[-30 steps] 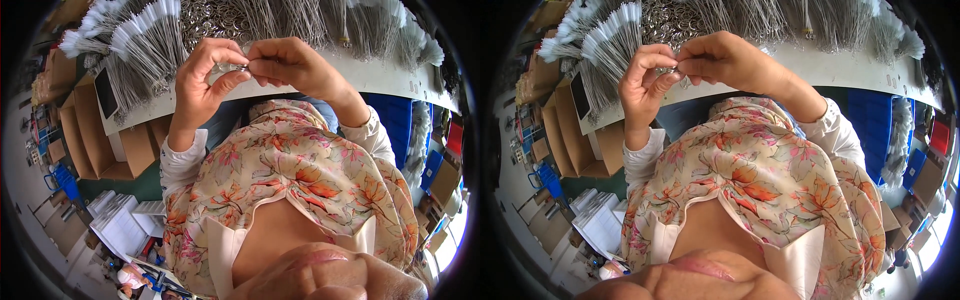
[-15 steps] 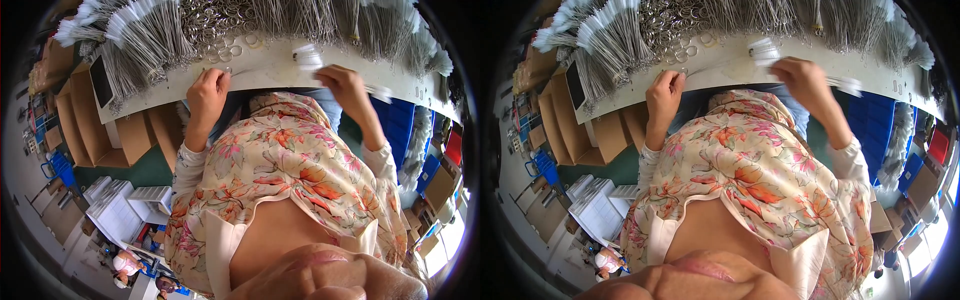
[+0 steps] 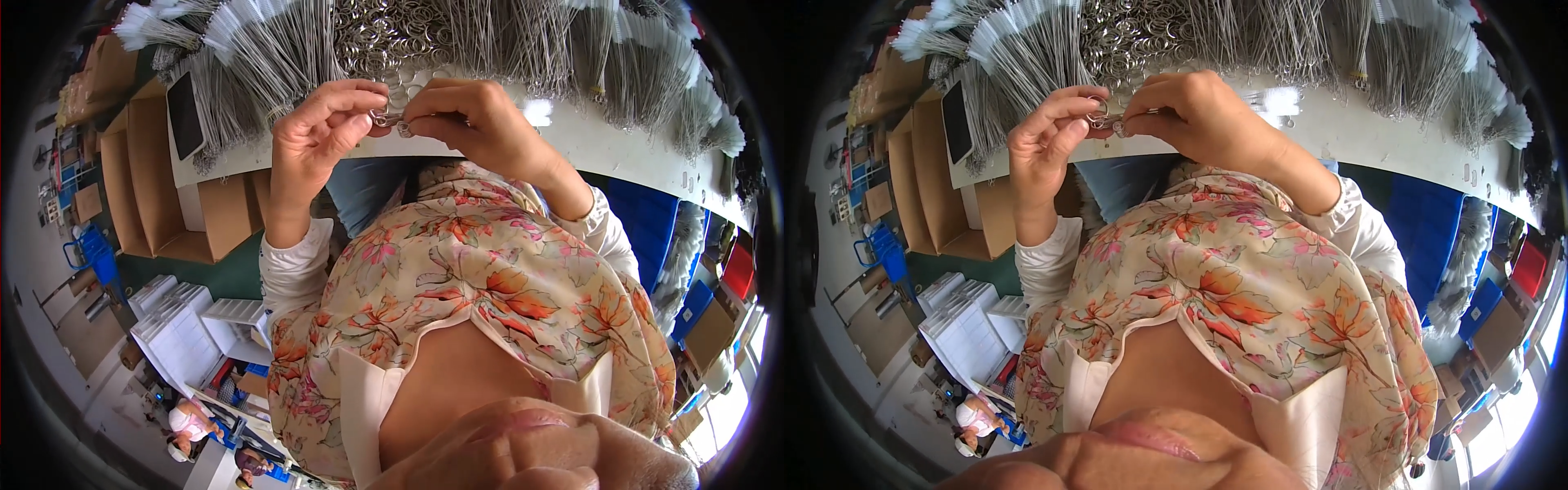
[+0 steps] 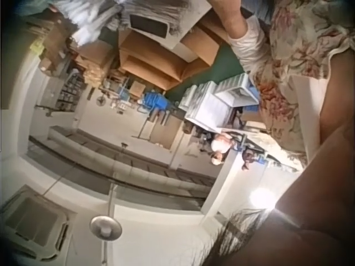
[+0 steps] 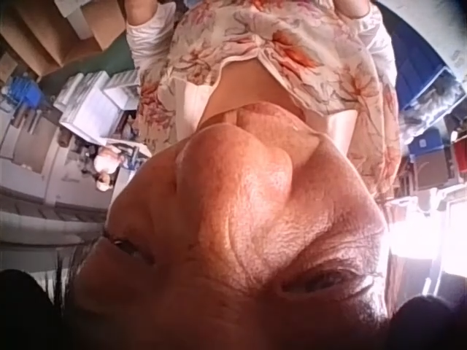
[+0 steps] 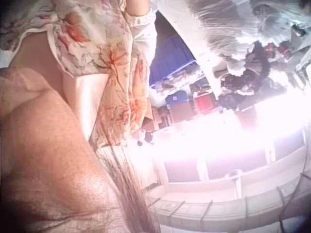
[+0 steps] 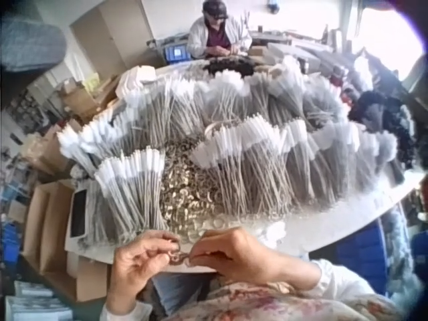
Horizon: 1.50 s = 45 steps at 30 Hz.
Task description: Manually attaching metal rings to white brush-like keychain components.
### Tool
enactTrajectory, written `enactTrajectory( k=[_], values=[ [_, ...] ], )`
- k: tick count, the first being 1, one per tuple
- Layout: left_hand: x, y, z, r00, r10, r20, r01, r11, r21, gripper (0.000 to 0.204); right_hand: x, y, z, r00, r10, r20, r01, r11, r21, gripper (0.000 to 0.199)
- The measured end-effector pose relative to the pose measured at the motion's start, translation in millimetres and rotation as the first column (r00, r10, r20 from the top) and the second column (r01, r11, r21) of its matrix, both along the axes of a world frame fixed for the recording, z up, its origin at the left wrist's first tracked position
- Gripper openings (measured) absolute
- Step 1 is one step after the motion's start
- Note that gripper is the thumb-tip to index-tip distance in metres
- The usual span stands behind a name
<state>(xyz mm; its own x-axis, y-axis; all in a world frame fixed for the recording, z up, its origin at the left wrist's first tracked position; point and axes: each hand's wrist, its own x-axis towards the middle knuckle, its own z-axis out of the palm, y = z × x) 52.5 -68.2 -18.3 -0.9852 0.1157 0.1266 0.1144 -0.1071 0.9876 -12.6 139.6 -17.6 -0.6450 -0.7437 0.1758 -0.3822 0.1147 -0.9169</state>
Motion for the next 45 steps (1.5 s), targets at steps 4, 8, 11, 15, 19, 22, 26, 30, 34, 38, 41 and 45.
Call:
enactTrajectory(
  k=[4,8,11,15,19,22,26,30,34,38,41,45],
  values=[
    [-7,0,7,0.995,-0.042,-0.086,0.036,0.997,-0.067,0.021,-1,2,7,0.998,-0.024,0.05,0.026,0.999,-0.038,0.009],
    [-11,0,8,0.985,-0.046,-0.165,0.024,0.991,-0.131,0.024,-2,4,6,0.997,-0.018,0.072,0.025,0.995,-0.097,0.009],
    [-14,2,9,0.98,-0.024,-0.197,-0.008,0.987,-0.162,0.025,-3,4,5,0.989,-0.038,0.14,0.054,0.992,-0.112,0.009],
    [-13,7,8,0.972,0.001,-0.236,-0.023,0.996,-0.088,0.026,-2,3,5,0.988,-0.041,0.146,0.056,0.993,-0.101,0.009],
    [-13,6,10,0.97,-0.03,-0.24,-0.006,0.989,-0.148,0.027,0,5,4,0.991,-0.035,0.131,0.052,0.99,-0.128,0.009],
    [-14,6,9,0.972,-0.043,-0.231,0.011,0.99,-0.139,0.027,1,7,4,0.988,-0.028,0.149,0.051,0.987,-0.153,0.009],
    [-14,10,11,0.966,-0.028,-0.257,-0.012,0.988,-0.153,0.026,1,11,8,0.979,-0.011,0.205,0.044,0.986,-0.159,0.008],
    [-13,14,14,0.977,-0.009,-0.212,-0.014,0.994,-0.106,0.026,3,12,6,0.985,-0.016,0.169,0.048,0.98,-0.192,0.008],
    [-12,13,15,0.964,-0.04,-0.263,0.006,0.992,-0.126,0.028,6,14,7,0.984,-0.019,0.178,0.054,0.98,-0.192,0.009],
    [-9,18,20,0.976,-0.052,-0.213,0.042,0.998,-0.05,0.028,7,15,8,0.978,-0.011,0.207,0.053,0.978,-0.2,0.009],
    [-7,17,18,0.972,-0.055,-0.229,0.035,0.995,-0.089,0.028,9,15,7,0.98,-0.017,0.201,0.059,0.977,-0.204,0.01],
    [-7,16,19,0.96,-0.097,-0.262,0.07,0.991,-0.112,0.028,13,17,8,0.969,-0.008,0.245,0.057,0.98,-0.193,0.01]
  ],
)
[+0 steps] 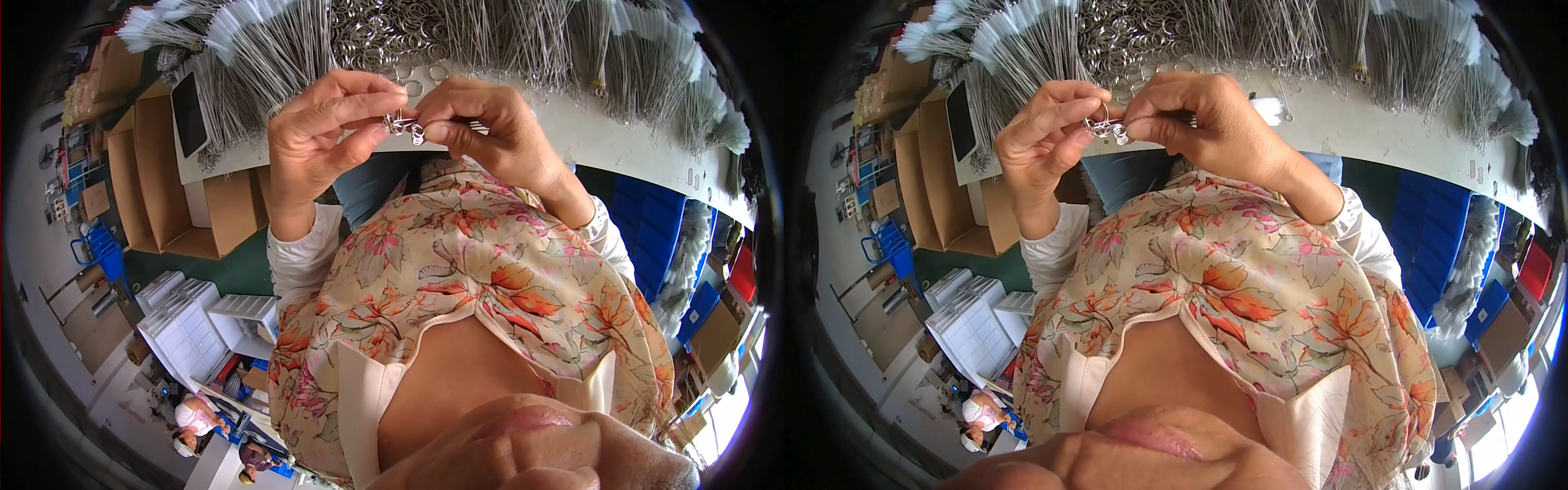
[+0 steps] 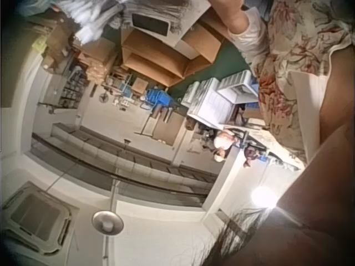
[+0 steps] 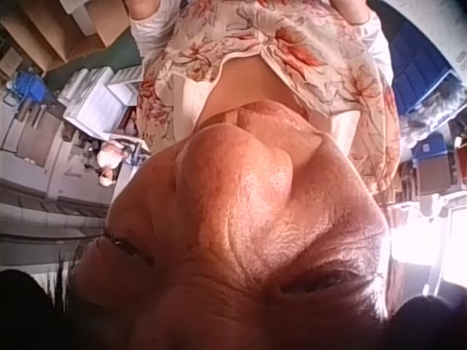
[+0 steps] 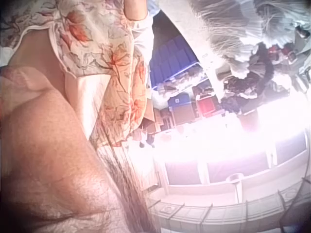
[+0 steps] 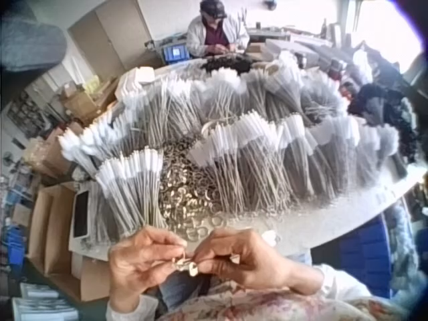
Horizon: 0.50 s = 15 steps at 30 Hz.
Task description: Manually attaching metal rings to white brush-like keychain components.
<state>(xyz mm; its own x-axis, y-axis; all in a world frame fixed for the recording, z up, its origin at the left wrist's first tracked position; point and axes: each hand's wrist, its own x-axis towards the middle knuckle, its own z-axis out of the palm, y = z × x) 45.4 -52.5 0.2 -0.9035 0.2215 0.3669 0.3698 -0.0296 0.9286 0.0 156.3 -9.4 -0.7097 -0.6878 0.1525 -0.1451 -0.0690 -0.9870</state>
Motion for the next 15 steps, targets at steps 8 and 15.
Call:
enactTrajectory(
  k=[8,15],
  values=[
    [6,4,0,0.998,0.06,-0.018,-0.06,0.997,-0.042,0.031,5,1,-4,0.995,0.043,0.085,-0.038,0.997,-0.061,0.01],
    [14,30,-3,0.931,0.35,-0.108,-0.349,0.937,0.024,0.037,9,-2,-3,0.988,-0.005,0.153,0.011,0.999,-0.04,0.012]
  ],
)
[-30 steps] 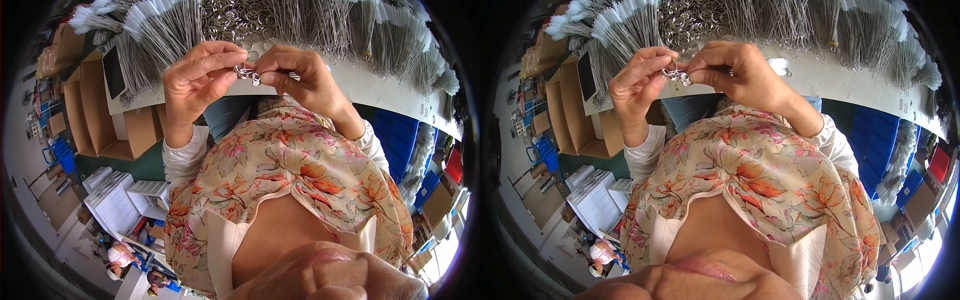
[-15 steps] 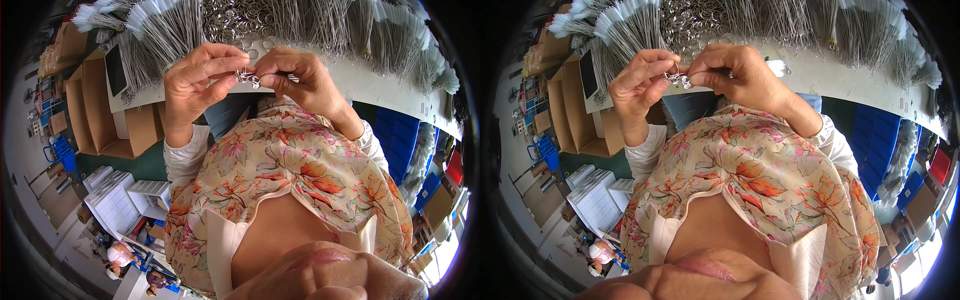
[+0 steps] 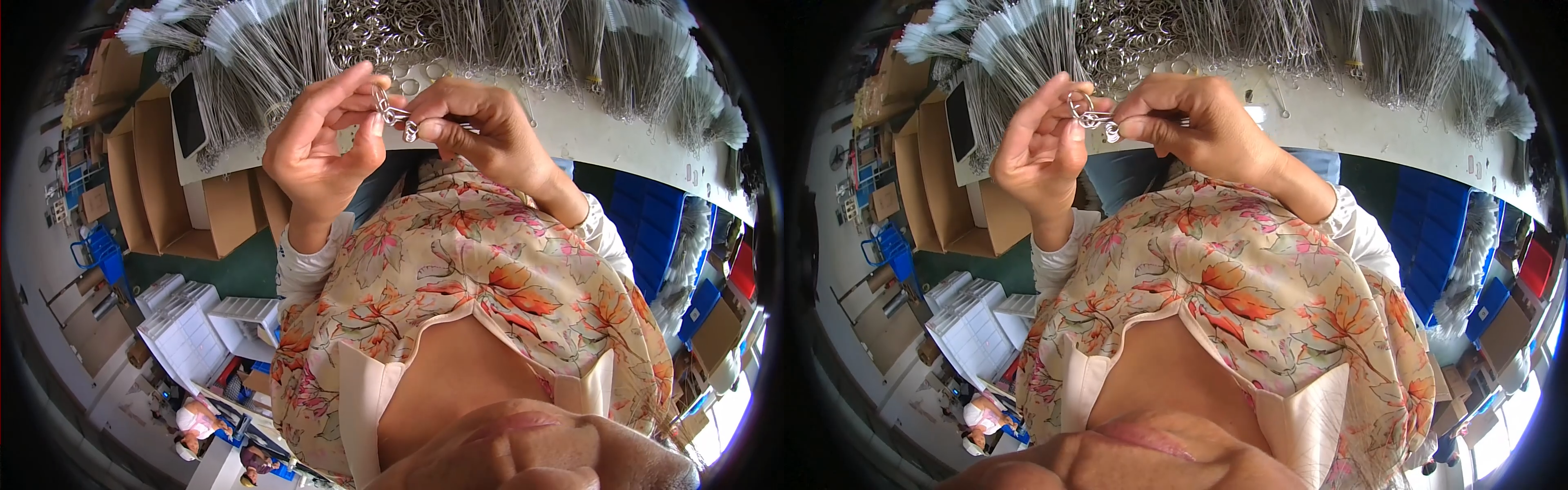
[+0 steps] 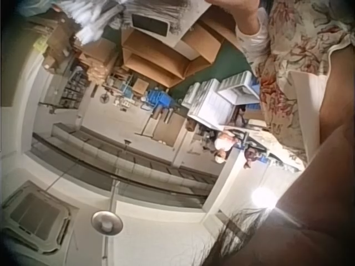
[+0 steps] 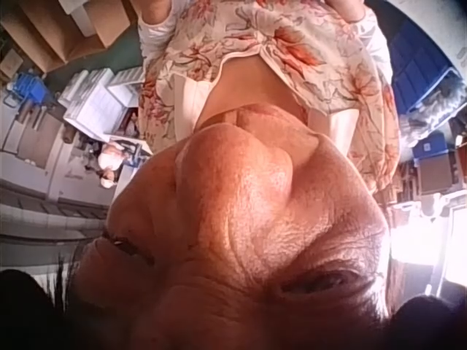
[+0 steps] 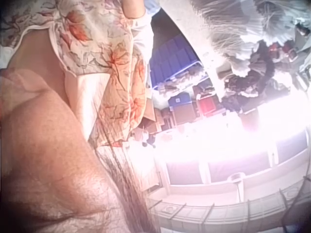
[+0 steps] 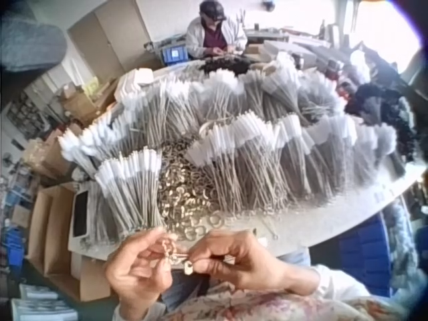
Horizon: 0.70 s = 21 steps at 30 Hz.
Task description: Manually attaching metal rings to white brush-like keychain components.
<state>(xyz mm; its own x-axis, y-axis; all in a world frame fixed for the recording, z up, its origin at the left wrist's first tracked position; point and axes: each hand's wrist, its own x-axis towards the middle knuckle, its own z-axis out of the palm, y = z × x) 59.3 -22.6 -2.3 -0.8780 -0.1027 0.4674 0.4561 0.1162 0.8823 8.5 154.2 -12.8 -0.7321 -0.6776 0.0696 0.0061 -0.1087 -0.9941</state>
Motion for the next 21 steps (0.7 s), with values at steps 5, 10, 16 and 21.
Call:
enactTrajectory(
  k=[5,10,16,21],
  values=[
    [-8,-2,12,0.969,0.057,-0.24,-0.102,0.978,-0.181,0.036,-7,-3,8,0.997,0.069,-0.017,-0.071,0.988,-0.137,0.014],
    [-25,-11,29,0.859,0.0,-0.513,-0.199,0.922,-0.332,0.035,-30,2,35,0.995,0.097,-0.024,-0.1,0.972,-0.215,0.014],
    [-31,-12,40,0.817,-0.005,-0.576,-0.27,0.88,-0.391,0.034,-22,-15,62,0.996,-0.062,0.057,0.07,0.986,-0.149,0.019],
    [-34,-11,39,0.855,0.052,-0.516,-0.276,0.888,-0.367,0.033,-36,-19,51,0.987,0.085,0.139,-0.037,0.948,-0.317,0.017]
  ],
)
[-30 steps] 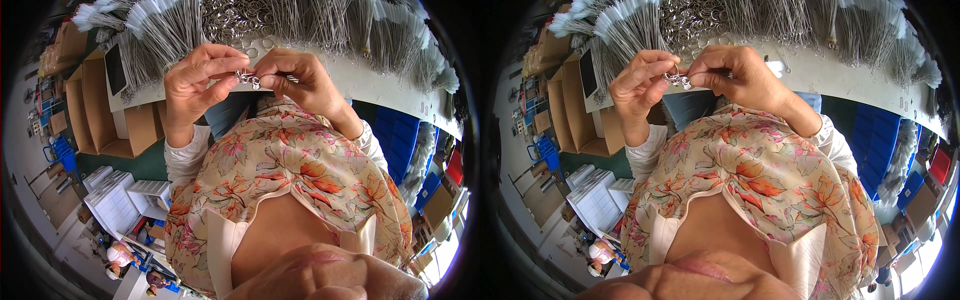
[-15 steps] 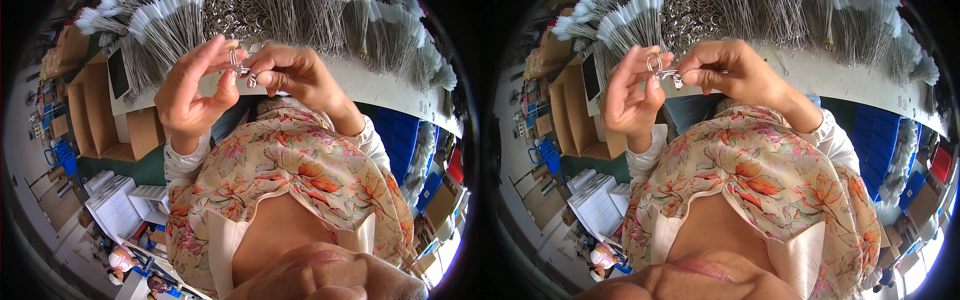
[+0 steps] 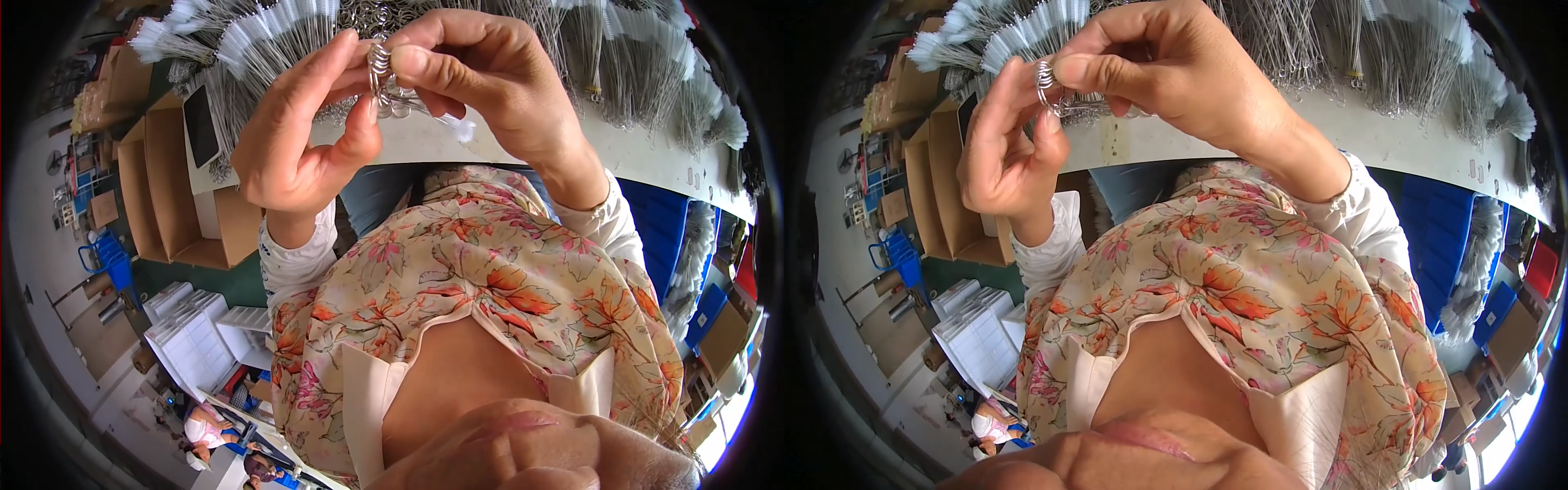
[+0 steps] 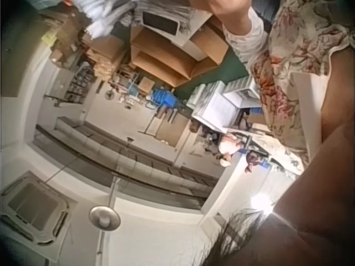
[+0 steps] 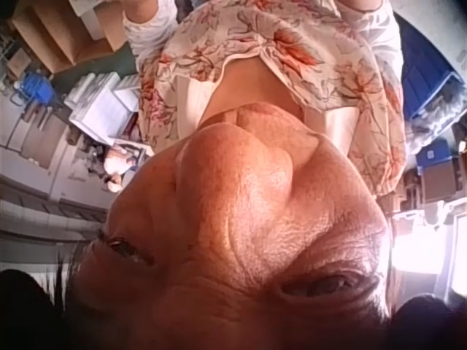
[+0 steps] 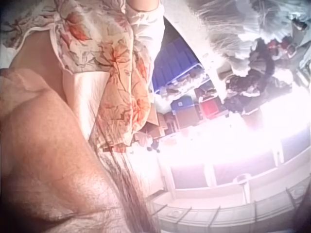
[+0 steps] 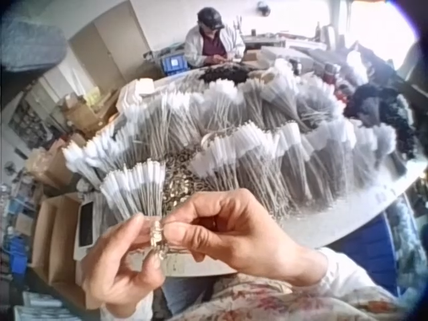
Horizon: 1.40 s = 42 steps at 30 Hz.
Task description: Manually attaching metal rings to white brush-like keychain components.
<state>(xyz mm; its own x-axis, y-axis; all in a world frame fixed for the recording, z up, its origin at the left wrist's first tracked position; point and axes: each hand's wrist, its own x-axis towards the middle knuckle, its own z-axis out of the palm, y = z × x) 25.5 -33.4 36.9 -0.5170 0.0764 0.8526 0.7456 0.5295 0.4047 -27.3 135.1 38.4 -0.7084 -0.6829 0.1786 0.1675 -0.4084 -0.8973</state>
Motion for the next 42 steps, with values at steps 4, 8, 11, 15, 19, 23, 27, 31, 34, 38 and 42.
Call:
enactTrajectory(
  k=[4,8,11,15,19,23,27,31,34,38,42],
  values=[
    [-3,-2,-2,0.999,-0.011,0.03,0.01,1.0,0.004,0.034,-5,0,0,1.0,0.006,0.023,-0.008,0.996,0.092,0.017],
    [-5,-7,2,0.998,-0.025,0.055,0.027,0.999,-0.03,0.034,-9,-2,-3,0.999,0.021,-0.035,-0.018,0.998,0.065,0.014],
    [-5,-11,3,0.994,-0.064,0.087,0.064,0.998,0.01,0.034,-14,2,7,0.991,0.136,0.006,-0.136,0.981,0.141,0.014],
    [-5,-10,18,0.971,-0.1,0.217,0.112,0.993,-0.044,0.034,-15,4,-5,0.992,0.123,-0.028,-0.12,0.988,0.098,0.016],
    [-7,-13,23,0.893,-0.168,0.419,0.166,0.985,0.041,0.031,-4,3,-7,0.956,-0.096,-0.278,0.133,0.984,0.117,0.015],
    [-15,-21,35,0.866,-0.022,0.5,0.138,0.971,-0.196,0.015,-5,8,-5,0.948,-0.145,-0.282,0.2,0.963,0.178,0.014],
    [-13,-19,24,0.573,-0.47,0.672,0.087,0.849,0.521,0.014,-11,12,-2,0.989,-0.032,-0.146,0.051,0.991,0.127,0.014],
    [-3,-15,32,0.512,-0.4,0.76,0.025,0.891,0.452,0.02,-13,10,-12,0.996,0.003,-0.089,0.008,0.992,0.126,0.015],
    [7,-11,40,0.635,-0.115,0.764,0.042,0.993,0.114,0.02,-15,3,-11,0.981,-0.021,-0.192,0.052,0.986,0.161,0.015],
    [19,-25,38,0.569,-0.218,0.793,-0.01,0.962,0.272,0.021,-11,-8,-7,0.972,0.018,-0.233,0.02,0.987,0.16,0.014],
    [35,-25,41,0.495,-0.403,0.769,-0.091,0.857,0.508,0.021,-4,-17,-7,0.965,0.035,-0.258,0.004,0.989,0.148,0.012]
  ],
)
